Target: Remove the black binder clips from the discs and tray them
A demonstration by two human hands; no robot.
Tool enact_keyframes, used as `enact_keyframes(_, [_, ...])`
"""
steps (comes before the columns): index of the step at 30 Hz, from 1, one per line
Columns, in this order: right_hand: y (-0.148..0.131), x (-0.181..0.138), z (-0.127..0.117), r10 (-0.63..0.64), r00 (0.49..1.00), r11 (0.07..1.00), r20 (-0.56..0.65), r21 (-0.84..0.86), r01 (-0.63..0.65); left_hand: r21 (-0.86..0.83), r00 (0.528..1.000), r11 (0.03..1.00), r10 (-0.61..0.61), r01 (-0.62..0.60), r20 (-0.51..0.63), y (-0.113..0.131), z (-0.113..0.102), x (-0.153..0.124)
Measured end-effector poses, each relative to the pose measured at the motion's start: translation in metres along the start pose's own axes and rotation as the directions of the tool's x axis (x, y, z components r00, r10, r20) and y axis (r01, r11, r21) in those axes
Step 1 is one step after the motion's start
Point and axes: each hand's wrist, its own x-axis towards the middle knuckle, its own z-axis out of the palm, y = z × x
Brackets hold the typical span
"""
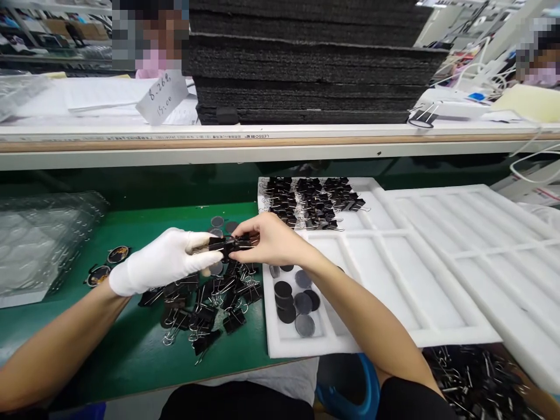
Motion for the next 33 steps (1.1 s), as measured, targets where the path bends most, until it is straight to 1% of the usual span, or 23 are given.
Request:
enact_keyframes(3, [0.001,0.001,0.000,-0.022,1.000,1.000,-0.010,0.006,0.022,-0.025,1.000,0.999,-0.019,0.020,0.010,0.000,-0.001,0.000])
enact_keyframes(6, [0.002,0.002,-0.006,-0.029,0.999,0.999,-0.019,-0.038,0.028,-0.121,0.998,0.991,-0.064,0.064,0.002,0.002,0.000,0.002])
enact_keyframes(8, [0.003,-0.001,-0.012,0.001,1.000,0.999,0.021,-0.053,0.000,-0.191,0.996,0.978,-0.088,0.088,0.008,0.003,0.000,0.003])
enact_keyframes(9, [0.003,-0.002,-0.014,0.031,0.999,0.999,0.043,-0.026,-0.030,-0.220,0.995,0.971,-0.098,0.099,0.014,0.004,0.000,0.004])
enact_keyframes(11, [0.005,-0.006,-0.014,0.090,0.994,0.991,0.062,0.092,-0.095,-0.254,0.992,0.959,-0.124,0.125,0.021,0.006,0.001,0.005])
enact_keyframes(13, [0.007,-0.009,-0.010,0.124,0.992,0.968,0.018,0.217,-0.125,-0.273,0.988,0.950,-0.154,0.154,0.024,0.008,0.002,0.005])
enact_keyframes(16, [0.009,-0.010,-0.001,0.142,0.988,0.944,-0.063,0.308,-0.116,-0.306,0.983,0.934,-0.183,0.184,0.031,0.011,0.002,0.005])
enact_keyframes(21, [0.018,-0.008,0.006,0.145,0.986,0.919,-0.084,0.381,-0.103,-0.324,0.978,0.924,-0.206,0.202,0.023,0.011,-0.001,0.003])
enact_keyframes(23, [0.020,-0.006,0.005,0.106,0.987,0.942,-0.123,0.331,-0.060,-0.319,0.978,0.926,-0.208,0.201,0.014,0.012,-0.001,0.003])
enact_keyframes(25, [0.020,-0.005,0.004,0.015,0.987,0.981,-0.160,0.192,0.016,-0.291,0.979,0.937,-0.203,0.194,0.001,0.012,0.000,0.002])
enact_keyframes(27, [0.016,-0.006,0.005,-0.075,0.986,0.996,-0.149,0.037,0.082,-0.223,0.982,0.958,-0.188,0.180,-0.017,0.012,0.002,0.001])
enact_keyframes(30, [0.013,-0.013,0.002,-0.119,0.987,0.991,-0.111,-0.070,0.111,-0.074,0.991,0.989,-0.129,0.125,-0.047,0.007,0.004,0.001])
enact_keyframes(32, [0.019,-0.024,-0.014,-0.143,0.981,0.983,-0.130,-0.129,0.126,0.029,0.990,0.996,-0.084,0.088,-0.113,0.000,0.003,0.002])
enact_keyframes(33, [0.026,-0.032,-0.028,-0.168,0.973,0.974,-0.157,-0.179,0.139,0.073,0.985,0.994,-0.074,0.086,-0.157,-0.003,0.001,0.002])
